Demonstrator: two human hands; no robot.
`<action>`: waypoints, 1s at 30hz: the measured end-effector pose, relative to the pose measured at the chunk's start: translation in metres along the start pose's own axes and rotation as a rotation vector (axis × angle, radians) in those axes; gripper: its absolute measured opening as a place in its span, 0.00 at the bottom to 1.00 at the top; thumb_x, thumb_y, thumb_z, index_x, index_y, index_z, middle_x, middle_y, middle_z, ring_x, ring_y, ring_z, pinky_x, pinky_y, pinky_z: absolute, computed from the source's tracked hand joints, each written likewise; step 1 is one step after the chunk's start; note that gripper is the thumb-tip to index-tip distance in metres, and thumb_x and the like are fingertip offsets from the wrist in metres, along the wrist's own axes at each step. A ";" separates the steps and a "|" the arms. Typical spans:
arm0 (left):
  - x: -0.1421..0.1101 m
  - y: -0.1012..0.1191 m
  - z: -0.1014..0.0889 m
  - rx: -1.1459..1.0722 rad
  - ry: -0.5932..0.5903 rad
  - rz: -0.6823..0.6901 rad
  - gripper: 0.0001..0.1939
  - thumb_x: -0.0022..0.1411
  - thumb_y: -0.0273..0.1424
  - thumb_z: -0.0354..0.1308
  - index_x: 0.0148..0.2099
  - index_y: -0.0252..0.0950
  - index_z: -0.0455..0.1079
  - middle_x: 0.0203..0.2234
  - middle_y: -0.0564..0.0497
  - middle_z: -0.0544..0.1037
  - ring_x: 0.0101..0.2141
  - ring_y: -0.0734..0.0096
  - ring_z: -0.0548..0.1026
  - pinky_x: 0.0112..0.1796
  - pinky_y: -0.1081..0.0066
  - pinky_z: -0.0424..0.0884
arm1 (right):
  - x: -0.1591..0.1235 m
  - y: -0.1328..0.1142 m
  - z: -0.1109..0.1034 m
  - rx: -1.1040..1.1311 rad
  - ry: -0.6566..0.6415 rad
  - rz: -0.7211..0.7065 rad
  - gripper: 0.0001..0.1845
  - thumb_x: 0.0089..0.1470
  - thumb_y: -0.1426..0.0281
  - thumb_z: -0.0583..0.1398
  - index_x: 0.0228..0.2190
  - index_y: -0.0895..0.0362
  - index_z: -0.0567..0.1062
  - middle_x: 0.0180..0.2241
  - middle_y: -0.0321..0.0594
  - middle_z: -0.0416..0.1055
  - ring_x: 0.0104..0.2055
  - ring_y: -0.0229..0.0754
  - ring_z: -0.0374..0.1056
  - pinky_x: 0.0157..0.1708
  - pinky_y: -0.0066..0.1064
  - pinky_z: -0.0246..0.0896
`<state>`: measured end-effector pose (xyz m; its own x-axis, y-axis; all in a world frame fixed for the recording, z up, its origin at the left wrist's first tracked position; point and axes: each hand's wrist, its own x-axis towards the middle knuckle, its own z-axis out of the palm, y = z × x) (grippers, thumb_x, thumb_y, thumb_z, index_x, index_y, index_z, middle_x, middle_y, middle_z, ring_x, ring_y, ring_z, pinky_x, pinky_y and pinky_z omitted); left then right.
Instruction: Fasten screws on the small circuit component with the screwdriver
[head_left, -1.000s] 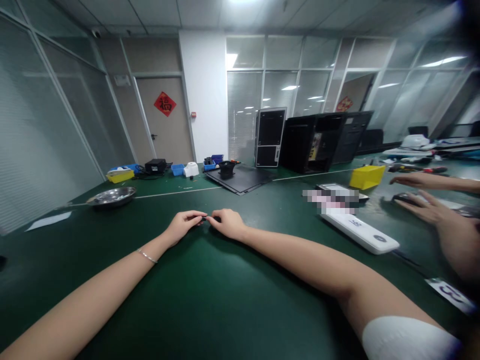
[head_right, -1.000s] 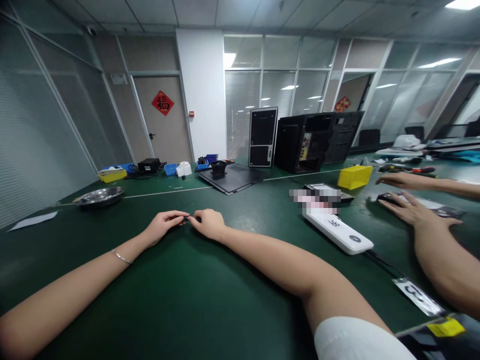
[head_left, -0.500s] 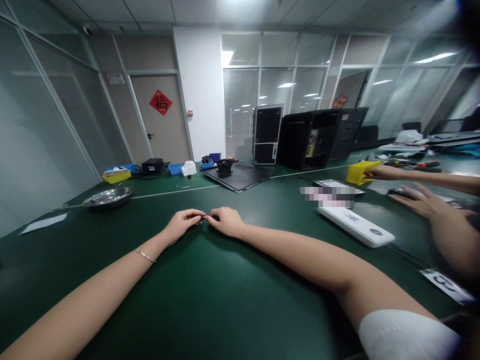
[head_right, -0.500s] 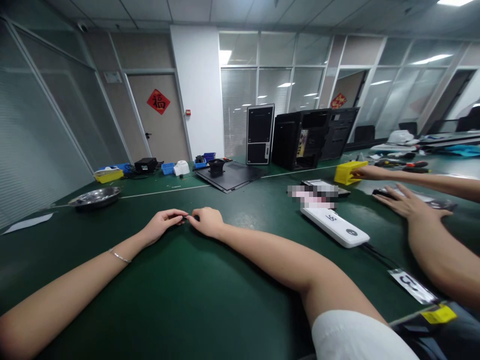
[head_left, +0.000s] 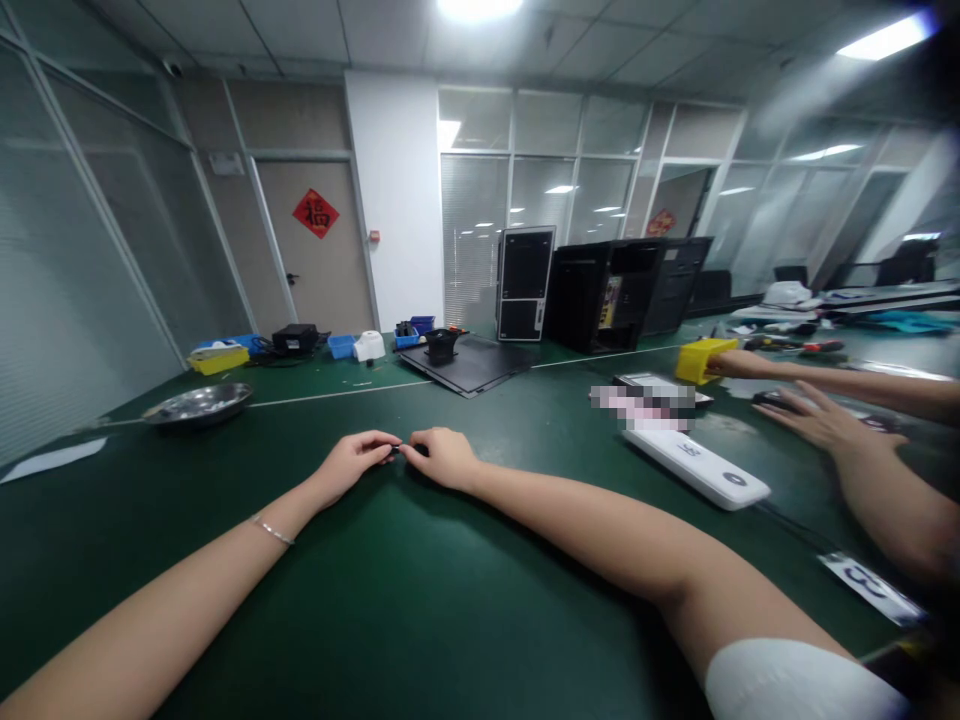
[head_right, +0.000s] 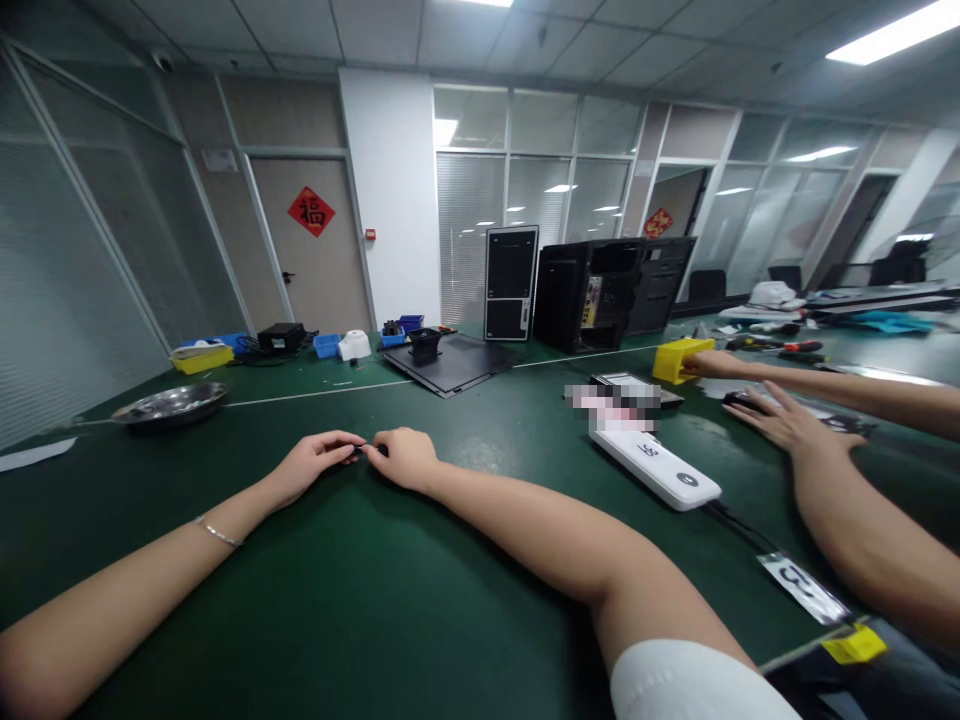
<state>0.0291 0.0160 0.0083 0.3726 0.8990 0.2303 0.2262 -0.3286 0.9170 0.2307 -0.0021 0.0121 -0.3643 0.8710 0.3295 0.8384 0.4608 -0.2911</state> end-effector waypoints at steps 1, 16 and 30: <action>0.000 0.000 0.000 0.003 0.000 0.001 0.16 0.54 0.39 0.64 0.43 0.36 0.78 0.36 0.45 0.82 0.35 0.63 0.79 0.42 0.63 0.73 | 0.000 0.000 0.000 0.001 -0.002 0.001 0.20 0.64 0.55 0.50 0.38 0.51 0.78 0.35 0.38 0.78 0.38 0.40 0.71 0.30 0.27 0.54; 0.001 -0.001 -0.001 0.009 -0.006 -0.012 0.16 0.54 0.39 0.64 0.42 0.36 0.78 0.35 0.46 0.82 0.36 0.63 0.79 0.44 0.62 0.72 | 0.001 0.000 0.001 -0.010 0.010 -0.011 0.20 0.63 0.56 0.50 0.38 0.51 0.78 0.36 0.39 0.78 0.38 0.41 0.70 0.32 0.27 0.54; 0.001 0.001 0.000 0.021 -0.023 -0.015 0.17 0.55 0.39 0.63 0.43 0.34 0.77 0.37 0.45 0.81 0.37 0.63 0.78 0.46 0.61 0.72 | 0.002 0.000 0.002 -0.024 0.001 -0.017 0.19 0.63 0.56 0.50 0.39 0.51 0.78 0.35 0.38 0.78 0.38 0.40 0.71 0.31 0.27 0.55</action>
<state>0.0298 0.0163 0.0099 0.3894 0.8970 0.2092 0.2508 -0.3218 0.9130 0.2292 0.0006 0.0108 -0.3783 0.8630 0.3348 0.8417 0.4712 -0.2637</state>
